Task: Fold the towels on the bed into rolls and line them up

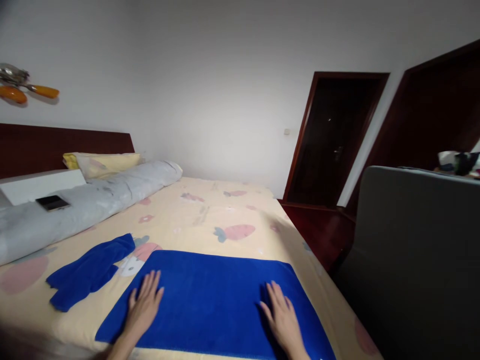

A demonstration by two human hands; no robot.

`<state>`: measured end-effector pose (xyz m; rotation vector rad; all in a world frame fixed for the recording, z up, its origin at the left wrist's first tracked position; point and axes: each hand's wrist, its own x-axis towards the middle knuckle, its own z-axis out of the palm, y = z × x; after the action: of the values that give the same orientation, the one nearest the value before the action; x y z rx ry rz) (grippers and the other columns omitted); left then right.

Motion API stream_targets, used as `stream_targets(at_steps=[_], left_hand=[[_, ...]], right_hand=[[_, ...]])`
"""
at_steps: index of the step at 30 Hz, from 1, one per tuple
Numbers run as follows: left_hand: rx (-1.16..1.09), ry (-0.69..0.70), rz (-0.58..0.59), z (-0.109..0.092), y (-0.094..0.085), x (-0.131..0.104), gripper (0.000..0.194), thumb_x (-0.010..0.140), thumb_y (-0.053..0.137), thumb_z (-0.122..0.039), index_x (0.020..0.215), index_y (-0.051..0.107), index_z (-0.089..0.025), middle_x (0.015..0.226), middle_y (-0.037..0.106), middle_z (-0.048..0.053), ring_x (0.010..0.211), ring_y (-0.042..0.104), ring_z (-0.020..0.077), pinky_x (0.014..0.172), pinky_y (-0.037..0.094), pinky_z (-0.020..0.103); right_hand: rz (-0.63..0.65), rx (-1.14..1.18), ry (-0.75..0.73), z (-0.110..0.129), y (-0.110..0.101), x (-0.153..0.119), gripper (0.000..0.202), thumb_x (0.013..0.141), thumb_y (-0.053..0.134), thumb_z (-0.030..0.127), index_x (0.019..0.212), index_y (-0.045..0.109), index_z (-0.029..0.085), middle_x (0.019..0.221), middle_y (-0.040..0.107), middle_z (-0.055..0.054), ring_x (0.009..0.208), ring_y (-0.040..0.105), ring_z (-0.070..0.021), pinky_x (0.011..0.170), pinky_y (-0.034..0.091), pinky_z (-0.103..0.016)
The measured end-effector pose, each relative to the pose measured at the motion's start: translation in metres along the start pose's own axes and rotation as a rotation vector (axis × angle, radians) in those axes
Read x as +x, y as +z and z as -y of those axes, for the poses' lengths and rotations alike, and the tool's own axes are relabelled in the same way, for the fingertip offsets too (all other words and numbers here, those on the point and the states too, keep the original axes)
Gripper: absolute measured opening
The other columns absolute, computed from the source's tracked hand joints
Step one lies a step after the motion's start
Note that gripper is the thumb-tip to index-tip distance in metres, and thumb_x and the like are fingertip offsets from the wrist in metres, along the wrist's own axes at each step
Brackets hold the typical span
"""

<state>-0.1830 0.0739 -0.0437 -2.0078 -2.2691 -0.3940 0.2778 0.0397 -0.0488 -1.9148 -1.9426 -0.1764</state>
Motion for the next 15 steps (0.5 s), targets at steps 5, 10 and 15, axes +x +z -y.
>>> stream_targets(at_steps=[5,10,15], left_hand=[[-0.148,0.338,0.126,-0.105,0.001,0.034,0.057,0.097,0.024,-0.039,0.153,0.021,-0.025,0.159,0.018,0.001,0.147,0.017,0.0216,0.117,0.018,0.047],[-0.117,0.282,0.214,-0.104,0.013,0.074,0.058,0.097,0.025,-0.043,0.152,0.027,-0.023,0.159,0.019,0.005,0.147,0.017,0.0226,0.117,0.016,0.049],[-0.073,0.072,0.194,-0.019,0.021,0.113,0.058,0.097,0.023,-0.046,0.151,0.026,-0.026,0.160,0.017,0.005,0.147,0.015,0.0228,0.117,0.015,0.051]], right_hand=[[0.275,0.152,-0.232,0.117,0.010,0.050,0.066,0.094,0.023,0.064,0.150,0.027,0.029,0.158,0.021,-0.003,0.146,0.017,-0.0205,0.118,0.022,-0.045],[0.300,0.064,-0.150,0.110,0.023,0.084,0.067,0.094,0.023,0.064,0.147,0.035,0.025,0.156,0.025,-0.007,0.145,0.020,-0.0220,0.118,0.019,-0.046],[0.270,-0.124,0.131,0.013,0.016,0.098,0.065,0.094,0.026,0.059,0.149,0.030,0.026,0.157,0.024,-0.005,0.146,0.018,-0.0214,0.117,0.018,-0.045]])
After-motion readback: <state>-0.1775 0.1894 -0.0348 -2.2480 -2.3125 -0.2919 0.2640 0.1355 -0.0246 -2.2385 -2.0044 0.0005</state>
